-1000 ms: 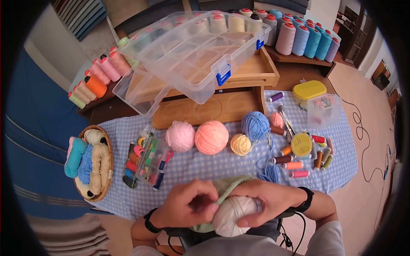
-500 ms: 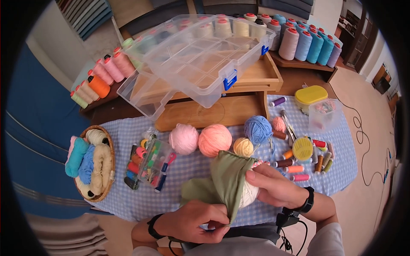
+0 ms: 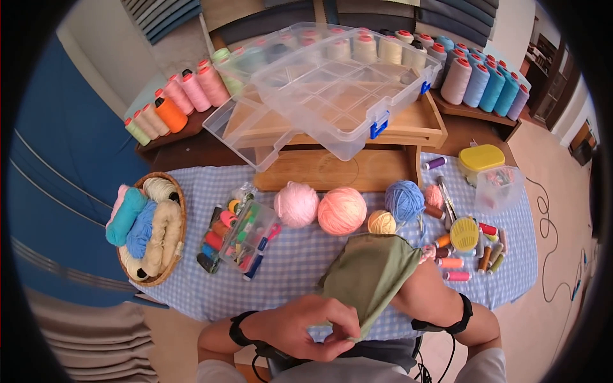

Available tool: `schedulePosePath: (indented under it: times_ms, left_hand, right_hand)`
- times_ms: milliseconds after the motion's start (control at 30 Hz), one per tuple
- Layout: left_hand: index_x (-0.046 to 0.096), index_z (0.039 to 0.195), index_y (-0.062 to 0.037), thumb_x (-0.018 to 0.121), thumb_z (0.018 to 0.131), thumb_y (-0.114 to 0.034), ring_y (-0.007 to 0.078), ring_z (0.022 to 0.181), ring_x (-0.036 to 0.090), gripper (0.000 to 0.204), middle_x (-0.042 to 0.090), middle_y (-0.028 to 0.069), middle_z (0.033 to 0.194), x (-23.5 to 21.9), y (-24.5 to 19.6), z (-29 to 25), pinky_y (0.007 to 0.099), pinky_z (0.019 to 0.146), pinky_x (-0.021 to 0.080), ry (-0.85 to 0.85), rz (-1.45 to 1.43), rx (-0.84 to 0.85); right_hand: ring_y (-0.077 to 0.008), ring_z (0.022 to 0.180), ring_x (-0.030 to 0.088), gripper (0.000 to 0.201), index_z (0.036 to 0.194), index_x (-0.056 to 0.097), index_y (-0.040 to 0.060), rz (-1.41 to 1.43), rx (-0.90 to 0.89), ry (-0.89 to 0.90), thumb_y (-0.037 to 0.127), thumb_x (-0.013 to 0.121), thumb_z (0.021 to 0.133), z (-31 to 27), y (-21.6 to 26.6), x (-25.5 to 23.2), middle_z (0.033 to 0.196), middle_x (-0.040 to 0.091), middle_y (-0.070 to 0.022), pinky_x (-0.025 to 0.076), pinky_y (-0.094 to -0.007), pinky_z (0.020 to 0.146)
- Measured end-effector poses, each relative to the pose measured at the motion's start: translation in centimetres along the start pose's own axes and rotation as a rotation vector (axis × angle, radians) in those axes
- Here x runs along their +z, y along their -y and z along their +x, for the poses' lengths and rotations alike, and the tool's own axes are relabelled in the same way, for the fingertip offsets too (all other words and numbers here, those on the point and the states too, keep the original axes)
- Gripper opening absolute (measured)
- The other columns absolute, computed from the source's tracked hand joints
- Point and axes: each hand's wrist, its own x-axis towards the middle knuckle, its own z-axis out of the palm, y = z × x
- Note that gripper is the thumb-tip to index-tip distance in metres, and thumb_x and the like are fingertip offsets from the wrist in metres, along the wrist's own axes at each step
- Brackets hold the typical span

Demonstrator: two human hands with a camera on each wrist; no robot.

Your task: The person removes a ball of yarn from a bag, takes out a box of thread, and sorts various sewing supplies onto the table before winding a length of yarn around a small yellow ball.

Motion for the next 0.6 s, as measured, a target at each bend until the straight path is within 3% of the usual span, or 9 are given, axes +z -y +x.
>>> schedulePosePath:
  times_ms: [67,133,167,200,267,300,367,500,600]
  left_hand:
    - [0.060,0.097,-0.0016,0.070,0.079,0.004,0.0152,0.065,0.062,0.021,0.063,0.0081,0.074,-0.3,-0.1,0.0,0.0270,0.055,0.046,-0.070,0.006,0.007]
    - [0.055,0.105,-0.0025,0.067,0.086,0.000,0.0072,0.074,0.059,0.022,0.060,0.0005,0.087,-1.0,-0.2,0.2,0.0218,0.066,0.048,-0.319,0.036,-0.067]
    - [0.056,0.104,-0.0022,0.068,0.086,-0.002,0.0058,0.075,0.058,0.021,0.059,-0.0003,0.087,-1.5,-0.6,0.3,0.0207,0.067,0.047,-0.482,0.048,-0.154]
    - [0.056,0.102,-0.0019,0.069,0.087,-0.003,0.0044,0.076,0.056,0.020,0.058,-0.0011,0.087,-2.2,-1.0,0.6,0.0196,0.068,0.047,-0.645,0.060,-0.241]
    - [0.058,0.099,-0.0013,0.069,0.086,-0.003,0.0034,0.071,0.054,0.018,0.056,-0.0009,0.084,-4.1,-1.1,1.4,0.0188,0.063,0.045,-0.980,0.288,-0.222]
    - [0.058,0.099,-0.0013,0.069,0.086,-0.003,0.0034,0.071,0.054,0.018,0.056,-0.0009,0.084,-5.3,-0.6,1.3,0.0188,0.063,0.045,-0.982,0.289,-0.224]
    - [0.058,0.098,-0.0023,0.075,0.080,-0.009,0.0034,0.062,0.049,0.026,0.056,-0.0005,0.080,-7.8,0.8,0.7,0.0168,0.055,0.040,-1.122,0.556,-0.152]
    - [0.059,0.098,-0.0024,0.077,0.080,-0.012,0.0038,0.062,0.048,0.028,0.055,-0.0011,0.079,-8.1,2.5,0.8,0.0173,0.055,0.040,-1.060,0.786,-0.303]
    - [0.059,0.094,-0.0023,0.082,0.074,-0.018,0.0101,0.058,0.049,0.035,0.055,0.0023,0.075,-8.4,3.8,1.1,0.0245,0.054,0.043,-1.019,0.913,-0.341]
  right_hand:
    - [-0.0347,0.071,0.063,0.026,0.099,0.065,0.0045,-0.030,0.050,0.063,0.019,0.071,0.078,-0.2,-0.5,-0.4,0.083,0.064,-0.0144,0.050,-0.0417,0.060]
    - [-0.0350,0.066,0.062,0.018,0.093,0.066,0.0032,0.120,0.048,0.004,0.015,0.070,0.081,0.6,-0.5,-1.2,0.077,0.063,-0.0145,0.049,-0.0418,0.058]
    - [-0.0354,0.067,0.061,0.011,0.091,0.065,0.0022,0.227,0.042,-0.111,0.009,0.067,0.083,1.2,-0.3,-1.1,0.076,0.061,-0.0159,0.048,-0.0415,0.058]
    - [-0.0354,0.067,0.061,0.011,0.091,0.065,0.0022,0.227,0.037,-0.110,0.009,0.067,0.083,1.2,-0.4,-1.1,0.076,0.061,-0.0159,0.048,-0.0415,0.058]
    - [-0.0363,0.066,0.059,0.009,0.089,0.064,0.0013,0.289,0.085,-0.114,0.005,0.066,0.081,0.8,-0.8,-1.4,0.074,0.059,-0.0162,0.048,-0.0409,0.059]
    - [-0.0376,0.066,0.058,0.011,0.088,0.062,0.0006,0.296,0.084,-0.097,0.004,0.066,0.077,0.7,-1.0,-1.5,0.074,0.058,-0.0167,0.047,-0.0404,0.059]
    - [-0.0374,0.066,0.058,0.013,0.088,0.062,0.0005,0.294,0.076,-0.112,0.004,0.066,0.075,0.4,-1.3,-1.2,0.074,0.058,-0.0166,0.047,-0.0406,0.059]
    - [-0.0378,0.070,0.059,0.018,0.088,0.062,-0.0003,0.324,0.067,-0.094,0.003,0.067,0.072,0.3,-1.7,-0.8,0.078,0.060,-0.0171,0.049,-0.0411,0.062]
    - [-0.0386,0.075,0.061,0.019,0.090,0.063,-0.0011,0.330,0.024,-0.075,0.003,0.067,0.072,0.3,-1.8,-0.5,0.081,0.062,-0.0184,0.051,-0.0418,0.067]
